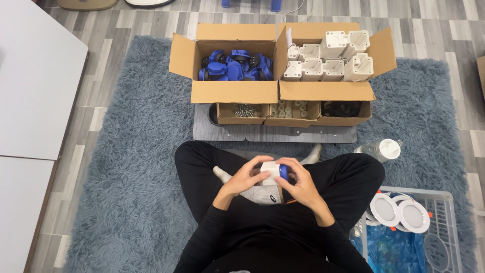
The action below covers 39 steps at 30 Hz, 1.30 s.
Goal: Assembling plastic electrical housings and components using a screwdriver
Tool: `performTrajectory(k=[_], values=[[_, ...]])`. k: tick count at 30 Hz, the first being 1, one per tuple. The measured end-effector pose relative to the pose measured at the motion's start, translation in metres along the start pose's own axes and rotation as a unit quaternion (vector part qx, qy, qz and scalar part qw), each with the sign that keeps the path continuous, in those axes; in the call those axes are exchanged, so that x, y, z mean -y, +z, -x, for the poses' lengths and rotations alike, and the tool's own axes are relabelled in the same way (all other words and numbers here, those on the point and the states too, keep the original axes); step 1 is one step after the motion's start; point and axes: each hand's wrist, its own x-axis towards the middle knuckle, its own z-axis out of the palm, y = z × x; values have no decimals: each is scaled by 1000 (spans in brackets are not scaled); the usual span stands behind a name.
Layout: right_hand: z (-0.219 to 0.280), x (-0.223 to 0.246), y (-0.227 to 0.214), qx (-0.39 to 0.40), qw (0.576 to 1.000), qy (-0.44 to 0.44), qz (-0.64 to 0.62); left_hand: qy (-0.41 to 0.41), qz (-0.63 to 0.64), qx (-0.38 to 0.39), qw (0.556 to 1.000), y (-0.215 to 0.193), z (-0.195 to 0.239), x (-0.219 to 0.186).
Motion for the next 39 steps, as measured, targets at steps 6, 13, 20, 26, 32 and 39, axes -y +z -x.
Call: performTrajectory(k=[6,13,20,26,32,39], values=[[-1,14,-2,18,999,30,-11,30,-3,-1,1000,9,-2,-2],[-5,0,-3,34,993,107,-29,75,-35,-4,997,8,-4,-6],[-1,11,-5,12,1000,10,12,-27,32,28,999,-6,-6,14],[-5,25,-4,37,992,-98,70,-3,84,32,996,-1,-5,12],[-2,14,-7,76,995,66,22,32,20,-3,999,4,1,-1],[-3,5,1,36,992,113,-33,49,-26,2,998,3,0,2]])
